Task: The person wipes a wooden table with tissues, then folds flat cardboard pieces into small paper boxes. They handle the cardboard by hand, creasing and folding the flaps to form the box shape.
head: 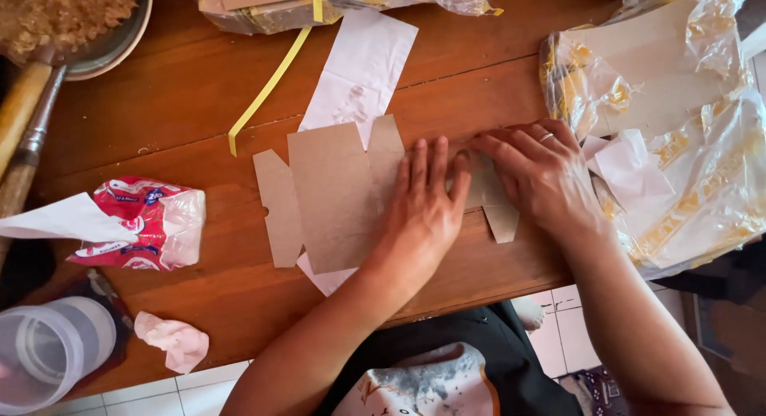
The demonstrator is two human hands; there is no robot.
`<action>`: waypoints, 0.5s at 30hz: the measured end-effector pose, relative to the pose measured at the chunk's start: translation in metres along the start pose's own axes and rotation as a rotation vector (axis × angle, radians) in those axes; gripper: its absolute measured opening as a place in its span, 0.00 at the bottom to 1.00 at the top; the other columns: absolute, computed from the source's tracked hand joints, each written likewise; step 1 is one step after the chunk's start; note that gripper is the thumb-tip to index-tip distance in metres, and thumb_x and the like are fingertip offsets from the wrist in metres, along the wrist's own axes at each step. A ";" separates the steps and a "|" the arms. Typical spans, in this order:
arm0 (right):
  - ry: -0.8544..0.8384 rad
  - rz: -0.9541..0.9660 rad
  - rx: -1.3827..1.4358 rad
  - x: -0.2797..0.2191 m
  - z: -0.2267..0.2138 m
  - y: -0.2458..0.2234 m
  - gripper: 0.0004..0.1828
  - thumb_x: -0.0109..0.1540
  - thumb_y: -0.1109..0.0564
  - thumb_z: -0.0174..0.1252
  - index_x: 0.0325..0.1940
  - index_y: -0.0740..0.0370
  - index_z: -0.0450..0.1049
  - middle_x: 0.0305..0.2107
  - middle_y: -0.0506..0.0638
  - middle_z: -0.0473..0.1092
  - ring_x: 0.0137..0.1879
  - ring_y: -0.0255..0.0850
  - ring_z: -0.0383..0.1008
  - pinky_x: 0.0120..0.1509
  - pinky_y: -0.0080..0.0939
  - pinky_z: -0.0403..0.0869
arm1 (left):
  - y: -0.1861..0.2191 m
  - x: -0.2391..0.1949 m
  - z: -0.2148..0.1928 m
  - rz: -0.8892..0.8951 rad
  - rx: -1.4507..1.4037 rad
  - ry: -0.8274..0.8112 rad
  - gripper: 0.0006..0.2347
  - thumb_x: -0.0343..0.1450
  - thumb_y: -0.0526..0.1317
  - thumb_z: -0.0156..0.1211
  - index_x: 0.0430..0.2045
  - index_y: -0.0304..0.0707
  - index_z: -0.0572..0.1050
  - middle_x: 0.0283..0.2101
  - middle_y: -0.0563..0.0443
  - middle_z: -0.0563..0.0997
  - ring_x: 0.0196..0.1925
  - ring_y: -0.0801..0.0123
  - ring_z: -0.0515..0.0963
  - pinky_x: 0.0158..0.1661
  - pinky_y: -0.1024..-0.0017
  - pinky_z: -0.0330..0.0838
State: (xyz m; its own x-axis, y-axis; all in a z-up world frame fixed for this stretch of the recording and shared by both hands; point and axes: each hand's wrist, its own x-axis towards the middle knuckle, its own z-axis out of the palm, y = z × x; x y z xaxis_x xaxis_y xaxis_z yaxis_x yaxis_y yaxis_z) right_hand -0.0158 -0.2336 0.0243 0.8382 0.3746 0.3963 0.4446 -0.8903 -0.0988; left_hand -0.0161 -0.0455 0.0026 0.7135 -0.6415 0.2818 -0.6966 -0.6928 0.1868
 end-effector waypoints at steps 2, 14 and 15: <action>0.000 0.051 0.017 -0.005 0.007 0.005 0.09 0.68 0.58 0.51 0.48 0.52 0.77 0.37 0.46 0.75 0.46 0.44 0.77 0.56 0.44 0.70 | 0.007 -0.005 0.009 0.006 0.039 0.043 0.10 0.69 0.30 0.48 0.42 0.27 0.70 0.57 0.18 0.70 0.62 0.31 0.70 0.58 0.45 0.64; 0.073 0.038 -0.155 0.014 -0.001 -0.012 0.10 0.64 0.61 0.60 0.48 0.53 0.79 0.42 0.50 0.71 0.48 0.48 0.71 0.57 0.49 0.67 | 0.003 -0.004 0.012 -0.052 0.018 0.001 0.18 0.70 0.32 0.42 0.55 0.24 0.64 0.57 0.27 0.73 0.66 0.48 0.68 0.68 0.53 0.51; 0.071 0.038 -0.156 0.011 -0.004 -0.021 0.10 0.64 0.61 0.60 0.48 0.53 0.79 0.42 0.50 0.71 0.48 0.48 0.71 0.57 0.49 0.67 | 0.004 -0.005 0.013 -0.052 0.015 0.001 0.18 0.70 0.32 0.42 0.55 0.24 0.64 0.57 0.27 0.73 0.66 0.48 0.68 0.68 0.53 0.51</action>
State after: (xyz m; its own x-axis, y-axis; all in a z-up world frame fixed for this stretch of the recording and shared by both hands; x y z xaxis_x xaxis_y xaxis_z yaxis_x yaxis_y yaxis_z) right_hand -0.0170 -0.2120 0.0341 0.8266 0.3255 0.4590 0.3537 -0.9350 0.0261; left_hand -0.0211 -0.0491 -0.0106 0.7485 -0.6043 0.2731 -0.6575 -0.7300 0.1867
